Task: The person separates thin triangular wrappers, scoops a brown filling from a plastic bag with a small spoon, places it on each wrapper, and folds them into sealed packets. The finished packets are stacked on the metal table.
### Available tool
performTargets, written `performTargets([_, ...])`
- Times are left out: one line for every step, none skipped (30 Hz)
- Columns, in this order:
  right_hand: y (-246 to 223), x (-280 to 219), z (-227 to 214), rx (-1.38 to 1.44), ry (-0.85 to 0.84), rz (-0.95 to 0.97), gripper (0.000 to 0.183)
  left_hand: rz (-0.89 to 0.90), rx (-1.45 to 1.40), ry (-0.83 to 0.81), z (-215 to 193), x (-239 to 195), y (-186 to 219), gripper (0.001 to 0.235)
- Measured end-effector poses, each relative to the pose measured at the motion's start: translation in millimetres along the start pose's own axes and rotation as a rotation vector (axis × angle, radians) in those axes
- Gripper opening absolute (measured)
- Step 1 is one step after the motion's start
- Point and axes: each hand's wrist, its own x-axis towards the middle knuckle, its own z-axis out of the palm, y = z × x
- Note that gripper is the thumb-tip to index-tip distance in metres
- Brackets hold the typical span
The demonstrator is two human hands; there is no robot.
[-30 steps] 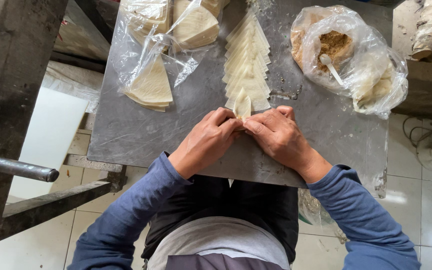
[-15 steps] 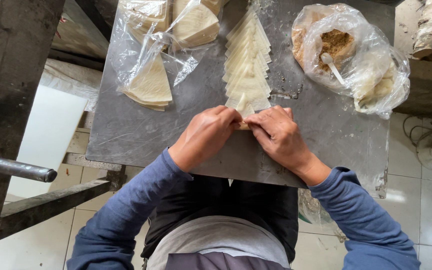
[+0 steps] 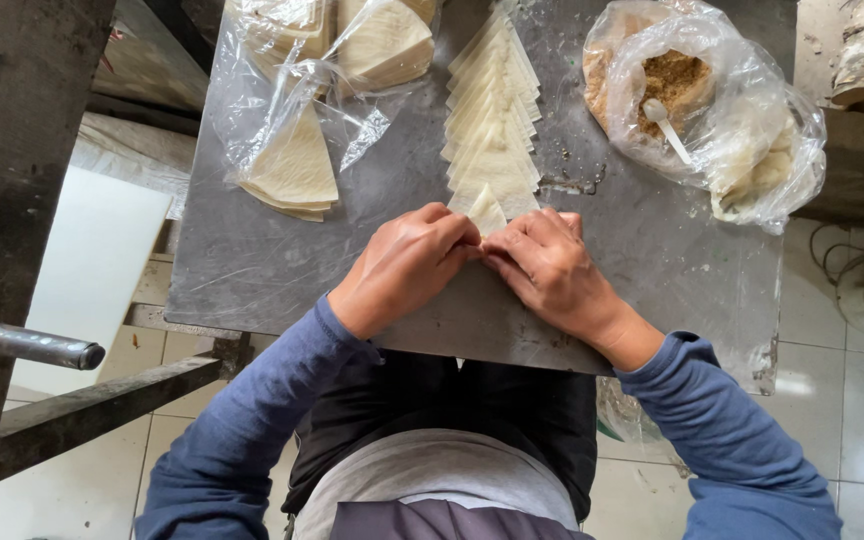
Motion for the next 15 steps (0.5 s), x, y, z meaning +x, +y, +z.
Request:
performTargets([-0.4,-0.3,2.1,0.006,0.0,0.037,0.016,0.01,0.016,-0.006,1.0,-1.0,-0.2,0.01])
performTargets([-0.8,-1.2,3.7,0.012,0.001,0.073,0.014,0.02,0.031,-0.012,1.9,-2.7,-0.1,0.01])
performTargets([-0.3,-1.6,4.1,0.023,0.001,0.078,0.014,0.031,0.047,-0.014,2.7,-3.5,-0.2,0.01])
performTargets([-0.2,-1.8,4.7,0.034,0.002,0.083,0.013,0.016,0.067,-0.013,4.4,-3.5,0.0,0.009])
performTargets([0.3,-1.3,5.1,0.046,0.0,0.085,0.013,-0.002,0.087,-0.008,6.9,-2.9,0.6,0.008])
performTargets([1.0,-0.8,4.9,0.055,0.017,0.071,0.015,-0.02,0.107,-0.004,8.6,-2.4,0.9,0.008])
performTargets([1.4,-0.8,4.5,0.065,0.034,0.057,0.018,-0.039,0.103,-0.021,9.1,-1.3,0.3,0.008])
performTargets([1.7,-0.7,4.1,0.074,0.051,0.043,0.021,-0.058,0.098,-0.037,9.1,1.5,-1.1,0.008])
performTargets([2.0,-0.4,3.9,0.042,0.033,0.028,0.02,-0.076,0.092,-0.054,8.8,4.6,-2.6,0.009])
performTargets([2.3,0.1,3.5,0.009,0.016,0.013,0.019,-0.072,0.045,-0.065,7.2,7.7,-4.6,0.009])
performTargets([2.1,0.8,3.7,-0.022,0.001,-0.002,0.019,-0.068,-0.002,-0.077,4.0,10.1,-6.7,0.009])
performTargets([1.9,1.5,3.9,-0.015,0.0,0.02,0.017,-0.064,-0.048,-0.09,1.3,11.0,-7.5,0.01])
performTargets([1.8,2.0,3.8,-0.009,0.0,0.043,0.016,-0.046,-0.077,-0.072,-0.6,10.6,-7.1,0.011])
performTargets([1.6,2.4,3.8,-0.003,0.0,0.065,0.015,-0.029,-0.106,-0.054,-2.5,9.7,-6.5,0.014])
performTargets([1.2,2.6,3.9,-0.04,0.016,0.061,0.014,-0.012,-0.136,-0.035,-3.3,9.5,-5.7,0.017])
